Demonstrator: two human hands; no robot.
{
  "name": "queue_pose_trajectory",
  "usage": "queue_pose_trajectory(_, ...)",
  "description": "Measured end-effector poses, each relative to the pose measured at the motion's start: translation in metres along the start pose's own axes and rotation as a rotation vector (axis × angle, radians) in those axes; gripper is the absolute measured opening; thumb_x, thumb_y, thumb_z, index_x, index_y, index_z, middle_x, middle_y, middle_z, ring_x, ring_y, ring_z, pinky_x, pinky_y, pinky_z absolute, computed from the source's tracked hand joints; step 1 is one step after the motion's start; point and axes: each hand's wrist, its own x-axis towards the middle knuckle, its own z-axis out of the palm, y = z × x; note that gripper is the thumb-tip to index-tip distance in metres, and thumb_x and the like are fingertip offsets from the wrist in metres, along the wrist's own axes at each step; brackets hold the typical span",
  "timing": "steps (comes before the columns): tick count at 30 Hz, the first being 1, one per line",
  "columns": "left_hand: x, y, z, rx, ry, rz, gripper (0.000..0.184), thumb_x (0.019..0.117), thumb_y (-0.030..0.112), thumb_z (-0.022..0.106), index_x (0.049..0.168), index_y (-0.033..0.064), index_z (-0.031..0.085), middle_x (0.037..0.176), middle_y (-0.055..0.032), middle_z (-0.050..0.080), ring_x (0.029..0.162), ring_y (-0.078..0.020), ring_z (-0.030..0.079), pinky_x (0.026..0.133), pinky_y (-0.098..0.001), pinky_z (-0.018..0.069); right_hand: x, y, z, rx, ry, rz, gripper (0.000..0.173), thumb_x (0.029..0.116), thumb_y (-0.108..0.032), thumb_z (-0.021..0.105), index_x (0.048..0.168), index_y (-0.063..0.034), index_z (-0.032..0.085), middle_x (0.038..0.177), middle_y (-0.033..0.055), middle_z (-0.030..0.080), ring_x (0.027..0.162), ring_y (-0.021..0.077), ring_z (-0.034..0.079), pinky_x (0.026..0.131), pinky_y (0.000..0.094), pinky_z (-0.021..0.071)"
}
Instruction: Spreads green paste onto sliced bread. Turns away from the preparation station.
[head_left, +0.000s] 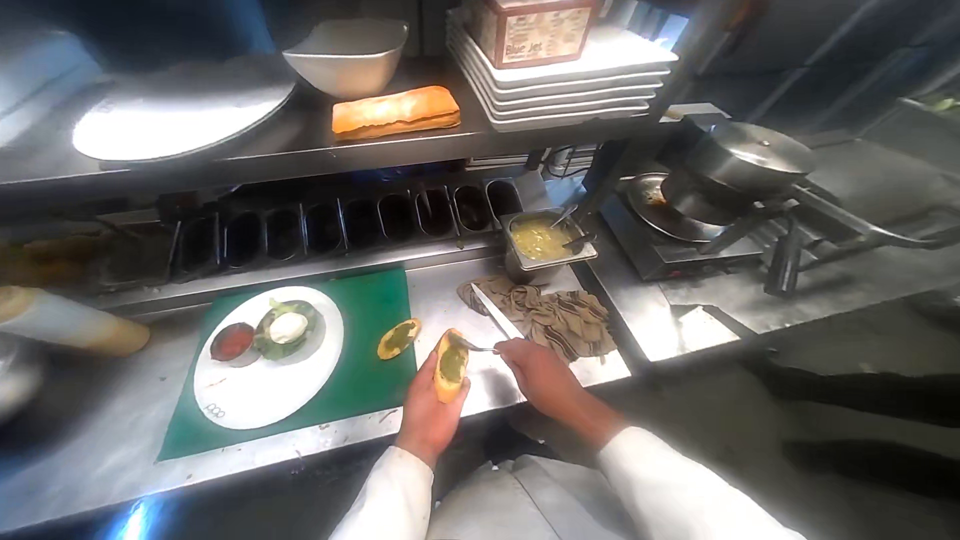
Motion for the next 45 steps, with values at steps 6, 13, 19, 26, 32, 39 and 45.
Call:
queue_pose_trajectory(6,0.002,-0.001,0.002,0.107,-0.058,0.038,0.037,0.1099,0.027,0.039,0.135,0.0074,0.057,0.114,-0.0165,0.066,0.090,-0.0243,0.068,0.074,-0.0373,0.0587,-0.026,0.001,-0.008,0.044,-0.044,-0.057,0.034,0.1082,-0.019,0.041,0.127,-0.0094,0.068,0.115,0.0152,0.070,0.110,0.0304,0.068,0.100,0.0490,0.0524)
queue_pose_trajectory(13,0.004,-0.013,0.015,0.137,-0.109,0.032,0.038,0.1098,0.026,0.040,0.138,0.0080,0.057,0.119,-0.0169,0.066,0.096,-0.0254,0.067,0.080,-0.0393,0.0582,-0.030,0.009,-0.008,0.021,-0.095,-0.116,0.033,0.1072,-0.016,0.042,0.128,-0.0108,0.067,0.115,0.0134,0.070,0.110,0.0299,0.068,0.098,0.0500,0.0533)
queue_pose_trajectory(19,0.008,-0.020,0.013,0.159,-0.206,-0.060,0.041,0.1092,0.024,0.038,0.143,0.0084,0.056,0.123,-0.0178,0.065,0.094,-0.0244,0.068,0.077,-0.0365,0.0581,-0.038,0.035,-0.016,0.155,0.059,-0.048,0.032,0.1090,-0.021,0.044,0.123,-0.0099,0.070,0.114,0.0092,0.072,0.107,0.0215,0.069,0.099,0.0431,0.0540)
queue_pose_trajectory(26,0.016,-0.025,0.024,0.111,-0.199,-0.050,0.042,0.1091,0.029,0.037,0.142,0.0098,0.055,0.115,-0.0188,0.066,0.082,-0.0241,0.068,0.068,-0.0362,0.0590,-0.055,0.029,-0.013,0.131,-0.069,-0.223,0.032,0.1074,-0.015,0.042,0.126,-0.0102,0.068,0.109,0.0142,0.070,0.105,0.0293,0.068,0.096,0.0490,0.0531)
queue_pose_trajectory(32,0.017,-0.033,0.030,0.103,-0.156,-0.005,0.038,0.1088,0.025,0.038,0.138,0.0075,0.055,0.119,-0.0186,0.064,0.094,-0.0267,0.068,0.077,-0.0398,0.0591,-0.054,0.038,-0.015,-0.002,0.145,-0.040,0.029,0.1059,-0.015,0.047,0.123,-0.0117,0.070,0.111,0.0086,0.072,0.106,0.0229,0.069,0.095,0.0439,0.0565)
queue_pose_trajectory(39,0.027,-0.033,0.028,0.164,-0.303,0.035,0.042,0.1096,0.023,0.034,0.144,0.0069,0.053,0.130,-0.0181,0.063,0.106,-0.0256,0.067,0.086,-0.0397,0.0582,-0.061,0.041,-0.022,0.234,0.069,-0.048,0.031,0.1082,-0.016,0.044,0.125,-0.0076,0.069,0.115,0.0117,0.072,0.109,0.0239,0.068,0.101,0.0447,0.0528)
queue_pose_trajectory(45,0.029,-0.037,0.034,0.279,-0.355,0.030,0.044,0.1104,0.021,0.034,0.148,0.0063,0.051,0.138,-0.0171,0.059,0.111,-0.0240,0.065,0.089,-0.0364,0.0567,-0.040,0.054,-0.020,0.189,0.138,0.003,0.030,0.1080,-0.017,0.045,0.124,-0.0107,0.070,0.117,0.0078,0.072,0.111,0.0202,0.068,0.102,0.0428,0.0524)
